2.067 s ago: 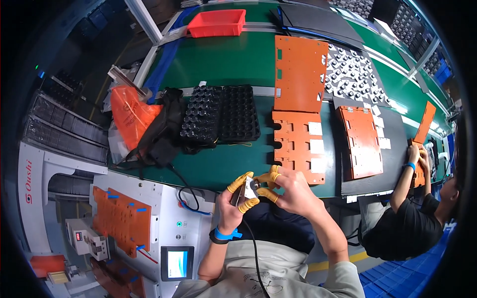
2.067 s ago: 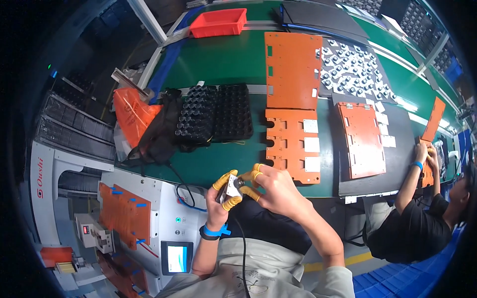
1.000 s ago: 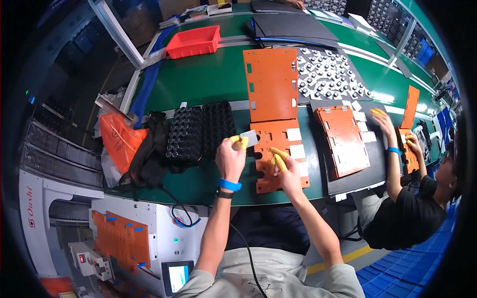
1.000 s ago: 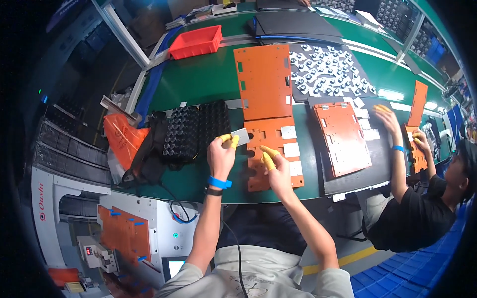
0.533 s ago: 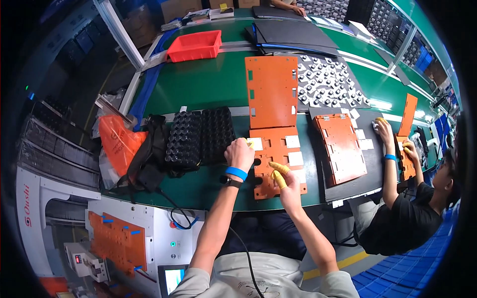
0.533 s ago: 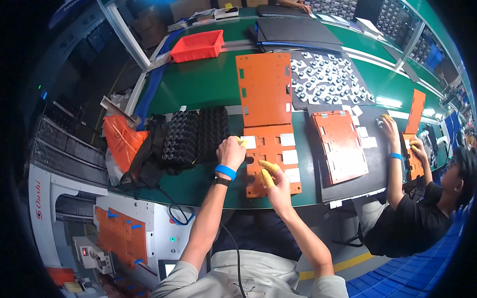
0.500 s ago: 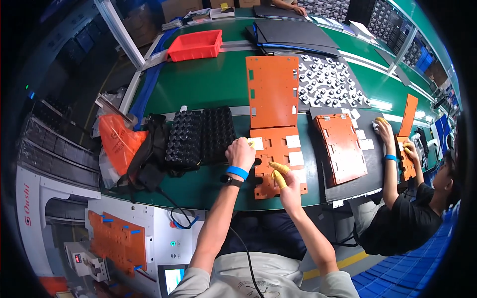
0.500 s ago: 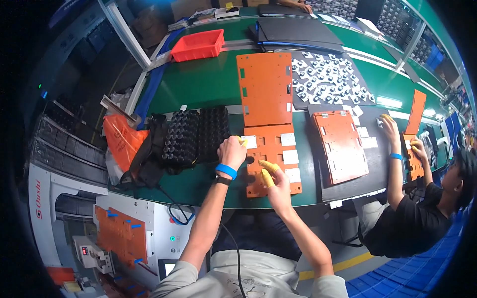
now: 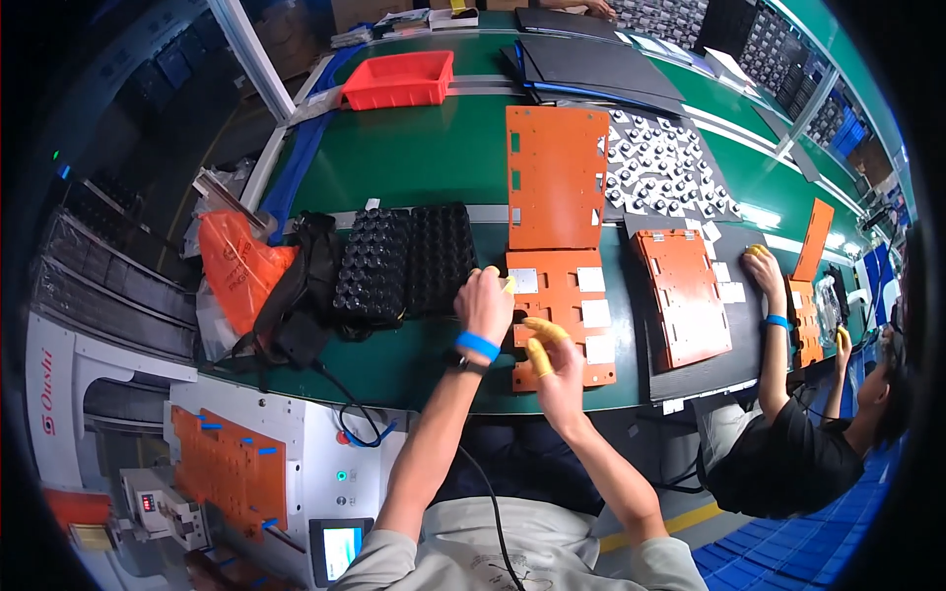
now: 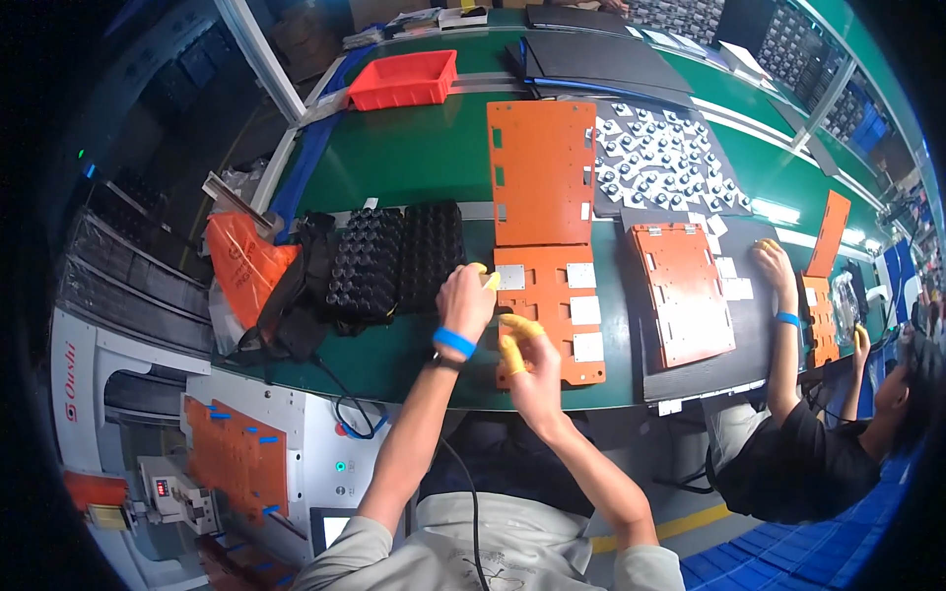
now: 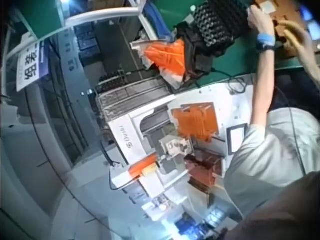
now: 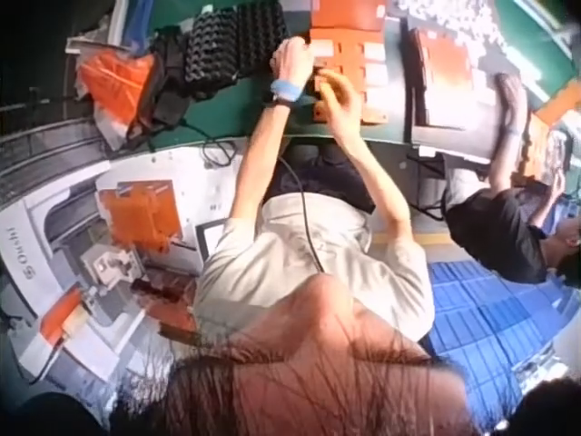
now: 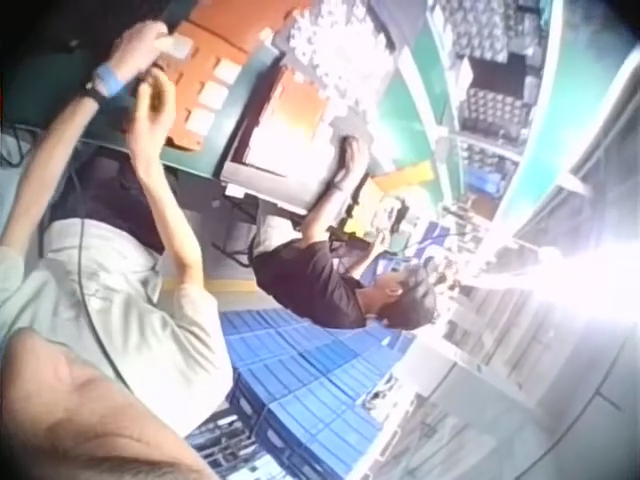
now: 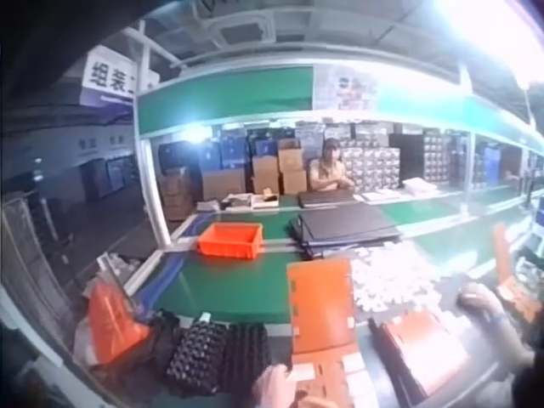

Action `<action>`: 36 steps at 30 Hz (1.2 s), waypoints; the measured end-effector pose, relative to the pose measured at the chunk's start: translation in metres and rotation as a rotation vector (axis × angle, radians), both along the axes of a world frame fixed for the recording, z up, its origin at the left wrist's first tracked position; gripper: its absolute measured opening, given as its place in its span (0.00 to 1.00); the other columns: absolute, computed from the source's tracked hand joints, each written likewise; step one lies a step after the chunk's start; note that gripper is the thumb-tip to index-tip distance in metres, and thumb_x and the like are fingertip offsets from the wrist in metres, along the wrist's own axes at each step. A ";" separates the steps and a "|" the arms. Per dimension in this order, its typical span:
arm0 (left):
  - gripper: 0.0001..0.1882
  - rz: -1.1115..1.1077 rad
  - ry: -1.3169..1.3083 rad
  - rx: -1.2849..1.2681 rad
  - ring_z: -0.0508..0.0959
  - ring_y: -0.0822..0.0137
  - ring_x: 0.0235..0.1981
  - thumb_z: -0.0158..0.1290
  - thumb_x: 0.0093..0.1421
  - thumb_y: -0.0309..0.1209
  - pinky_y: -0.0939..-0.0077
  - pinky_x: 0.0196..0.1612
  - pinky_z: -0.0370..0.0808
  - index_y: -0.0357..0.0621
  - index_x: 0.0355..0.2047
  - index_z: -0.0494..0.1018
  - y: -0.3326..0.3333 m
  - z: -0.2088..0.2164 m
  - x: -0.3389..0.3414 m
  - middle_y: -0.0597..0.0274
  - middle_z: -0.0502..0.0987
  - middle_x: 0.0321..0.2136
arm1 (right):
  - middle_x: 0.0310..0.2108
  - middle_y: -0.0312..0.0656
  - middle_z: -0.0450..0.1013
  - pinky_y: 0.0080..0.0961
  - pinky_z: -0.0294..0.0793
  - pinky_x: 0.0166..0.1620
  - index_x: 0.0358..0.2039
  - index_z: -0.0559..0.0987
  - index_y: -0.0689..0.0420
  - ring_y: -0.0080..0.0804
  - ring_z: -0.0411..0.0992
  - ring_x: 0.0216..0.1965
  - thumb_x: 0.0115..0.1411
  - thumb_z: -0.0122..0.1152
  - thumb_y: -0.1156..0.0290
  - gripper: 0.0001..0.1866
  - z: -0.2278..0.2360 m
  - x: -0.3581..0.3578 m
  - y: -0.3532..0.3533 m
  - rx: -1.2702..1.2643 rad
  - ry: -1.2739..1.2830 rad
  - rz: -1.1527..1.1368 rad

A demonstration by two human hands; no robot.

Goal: Assembling LED modules by placing electronic components into plastic fixtures and processing them using an automated press machine.

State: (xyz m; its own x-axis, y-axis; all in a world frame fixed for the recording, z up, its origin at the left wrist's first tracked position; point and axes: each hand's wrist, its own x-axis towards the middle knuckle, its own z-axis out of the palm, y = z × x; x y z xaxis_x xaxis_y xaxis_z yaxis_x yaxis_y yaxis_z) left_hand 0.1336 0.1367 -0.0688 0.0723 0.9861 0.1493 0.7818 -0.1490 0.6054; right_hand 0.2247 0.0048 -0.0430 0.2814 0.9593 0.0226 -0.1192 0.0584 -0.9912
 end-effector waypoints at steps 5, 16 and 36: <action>0.22 -0.239 -0.957 -0.608 0.76 0.78 0.26 0.42 0.74 0.47 0.83 0.31 0.74 0.45 0.54 0.72 -0.058 0.006 -0.052 0.68 0.75 0.25 | 0.53 0.52 0.67 0.40 0.69 0.56 0.60 0.69 0.61 0.51 0.66 0.54 0.47 0.77 0.69 0.41 0.027 0.014 0.006 0.278 -0.764 0.146; 0.23 -0.179 -1.380 -0.884 0.70 0.80 0.23 0.37 0.74 0.50 0.86 0.20 0.64 0.46 0.53 0.69 -0.107 0.011 -0.125 0.69 0.74 0.31 | 0.42 0.45 0.75 0.38 0.76 0.45 0.44 0.81 0.61 0.46 0.73 0.41 0.45 0.75 0.68 0.24 0.035 -0.028 0.049 0.400 -0.918 0.648; 0.26 0.115 -2.295 -0.522 0.58 0.78 0.20 0.59 0.64 0.42 0.84 0.23 0.57 0.40 0.56 0.70 -0.127 -0.032 -0.208 0.60 0.72 0.59 | 0.42 0.55 0.77 0.42 0.77 0.49 0.47 0.80 0.61 0.53 0.77 0.45 0.56 0.61 0.73 0.17 0.045 -0.129 0.128 0.444 -0.818 0.811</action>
